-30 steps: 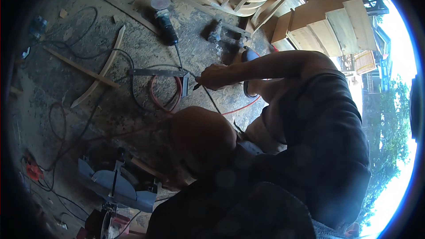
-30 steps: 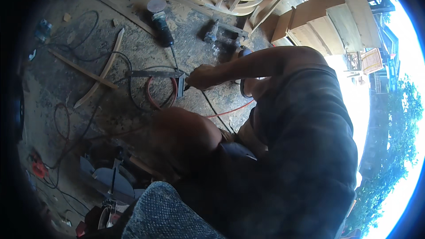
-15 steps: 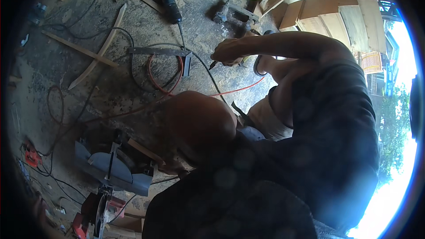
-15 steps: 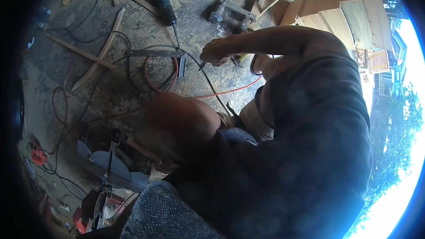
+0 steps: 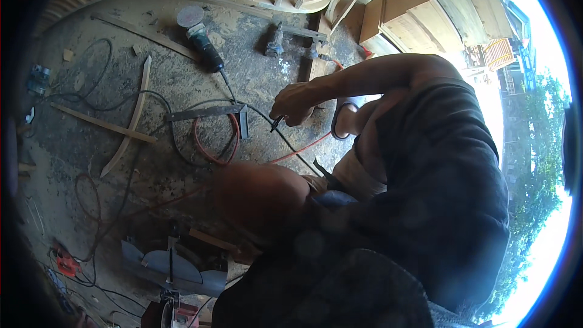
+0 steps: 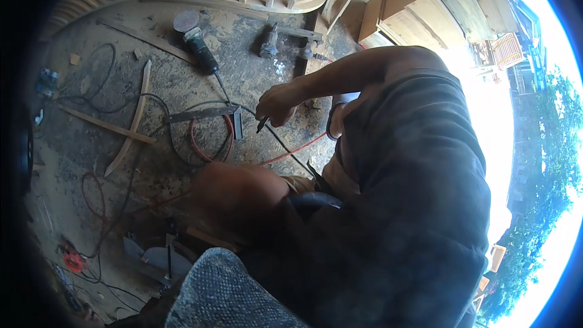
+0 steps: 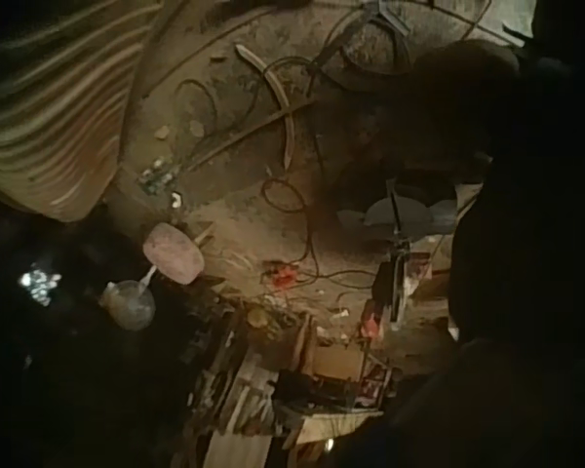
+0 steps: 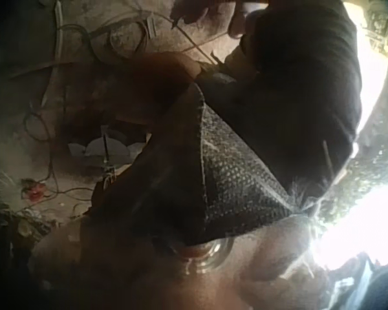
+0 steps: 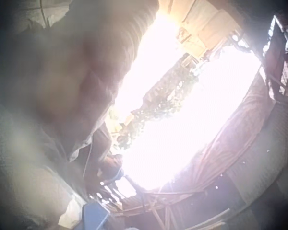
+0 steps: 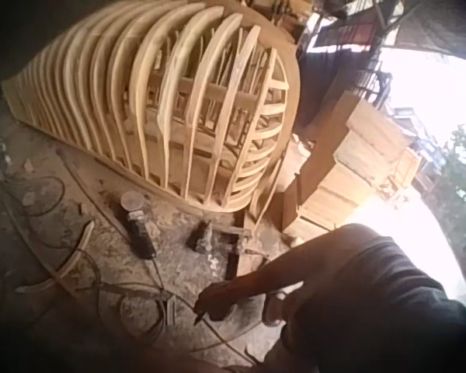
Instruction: The person measures a wooden slat using a ruler and a square, marks it with a pencil, and cuts it using a miter saw. Then the person sands a small wooden block by holding it against a handheld power sander.
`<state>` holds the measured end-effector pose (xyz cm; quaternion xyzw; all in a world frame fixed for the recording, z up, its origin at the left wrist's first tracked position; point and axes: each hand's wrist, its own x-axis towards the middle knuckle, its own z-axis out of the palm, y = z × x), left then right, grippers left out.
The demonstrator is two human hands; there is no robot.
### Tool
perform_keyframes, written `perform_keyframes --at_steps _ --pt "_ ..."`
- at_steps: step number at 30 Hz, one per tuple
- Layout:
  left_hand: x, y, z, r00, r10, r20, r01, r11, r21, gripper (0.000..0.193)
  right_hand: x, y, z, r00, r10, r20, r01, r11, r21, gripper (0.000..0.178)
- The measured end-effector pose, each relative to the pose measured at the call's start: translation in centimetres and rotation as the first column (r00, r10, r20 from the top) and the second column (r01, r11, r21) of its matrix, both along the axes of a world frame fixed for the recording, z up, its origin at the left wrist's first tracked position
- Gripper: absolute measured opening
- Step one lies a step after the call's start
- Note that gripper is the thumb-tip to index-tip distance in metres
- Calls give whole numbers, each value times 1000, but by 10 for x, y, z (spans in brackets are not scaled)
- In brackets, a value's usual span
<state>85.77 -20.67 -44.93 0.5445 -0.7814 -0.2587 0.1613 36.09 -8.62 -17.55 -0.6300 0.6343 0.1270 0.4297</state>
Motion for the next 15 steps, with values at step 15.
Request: perform_keyframes --at_steps 15 --pt "-40 -17 18 996 -80 42 81 996 -32 22 -19 13 -34 990 -133 46 137 984 -111 42"
